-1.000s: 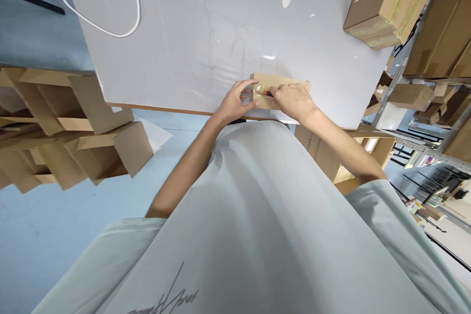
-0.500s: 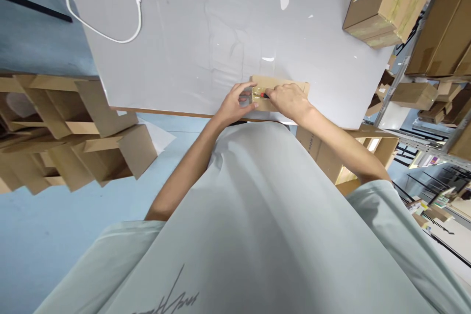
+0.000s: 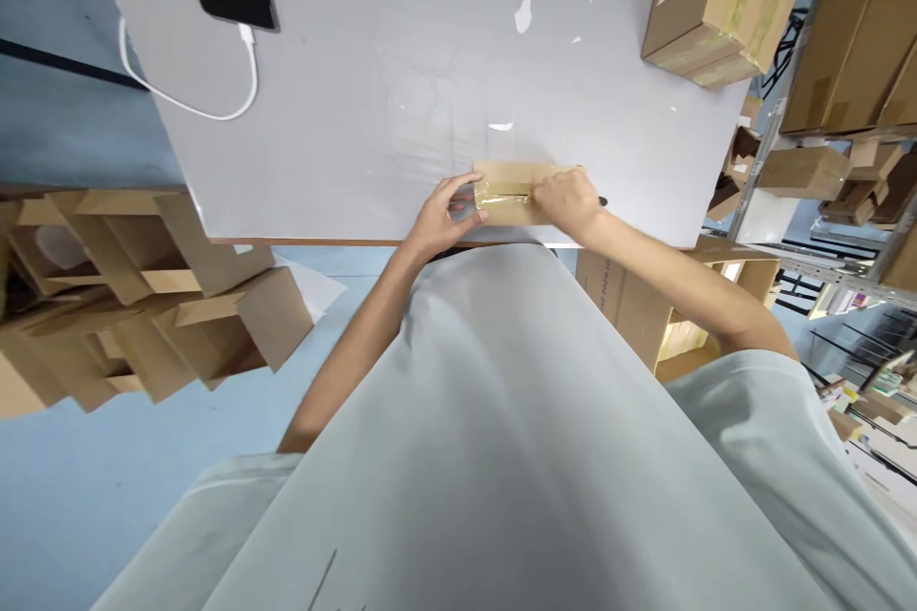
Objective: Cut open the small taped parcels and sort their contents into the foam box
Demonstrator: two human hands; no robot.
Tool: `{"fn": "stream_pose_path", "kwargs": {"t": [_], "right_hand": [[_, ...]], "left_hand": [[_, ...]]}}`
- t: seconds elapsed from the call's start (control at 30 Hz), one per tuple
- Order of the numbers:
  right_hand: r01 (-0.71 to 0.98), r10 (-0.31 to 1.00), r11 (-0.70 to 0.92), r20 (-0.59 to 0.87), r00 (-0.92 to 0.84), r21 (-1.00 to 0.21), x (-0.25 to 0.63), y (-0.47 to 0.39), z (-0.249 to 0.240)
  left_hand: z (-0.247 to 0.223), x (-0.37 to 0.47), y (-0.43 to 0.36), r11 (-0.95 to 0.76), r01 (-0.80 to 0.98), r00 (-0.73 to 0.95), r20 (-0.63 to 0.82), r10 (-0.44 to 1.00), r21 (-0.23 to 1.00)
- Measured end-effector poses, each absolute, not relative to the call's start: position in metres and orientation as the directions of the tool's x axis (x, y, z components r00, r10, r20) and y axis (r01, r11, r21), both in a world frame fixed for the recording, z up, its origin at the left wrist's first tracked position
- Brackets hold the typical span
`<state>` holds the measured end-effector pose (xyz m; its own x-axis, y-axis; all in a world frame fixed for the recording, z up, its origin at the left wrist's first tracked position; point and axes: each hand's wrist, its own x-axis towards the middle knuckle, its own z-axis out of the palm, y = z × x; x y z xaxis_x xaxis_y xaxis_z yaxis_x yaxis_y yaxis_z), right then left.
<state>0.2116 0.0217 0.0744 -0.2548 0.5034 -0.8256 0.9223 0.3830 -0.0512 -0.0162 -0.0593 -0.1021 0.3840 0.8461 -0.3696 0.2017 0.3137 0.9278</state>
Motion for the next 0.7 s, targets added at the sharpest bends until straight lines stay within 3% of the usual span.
{"fn": "stream_pose_path", "kwargs": {"t": [0.1, 0.27, 0.57, 0.7], "right_hand": [[0.897, 0.488, 0.425, -0.865, -0.115, 0.121, 0.254, 0.019, 0.094], [0.907, 0.533, 0.343, -0.846, 0.025, 0.243, 0.318, 0.006, 0.113], [0.955, 0.644, 0.170, -0.761, 0.077, 0.241, 0.347, -0.016, 0.104], [0.978, 0.740, -0.101, -0.643, 0.198, 0.185, 0.383, -0.034, 0.097]], "left_hand": [[-0.104, -0.015, -0.061, 0.314, 0.199, 0.368, -0.368, 0.854, 0.928], [-0.105, -0.014, -0.065, 0.320, 0.200, 0.350, -0.373, 0.859, 0.926], [-0.111, -0.018, -0.066, 0.353, 0.197, 0.377, -0.403, 0.834, 0.915], [-0.114, -0.030, -0.066, 0.405, 0.147, 0.355, -0.430, 0.830, 0.903]]}}
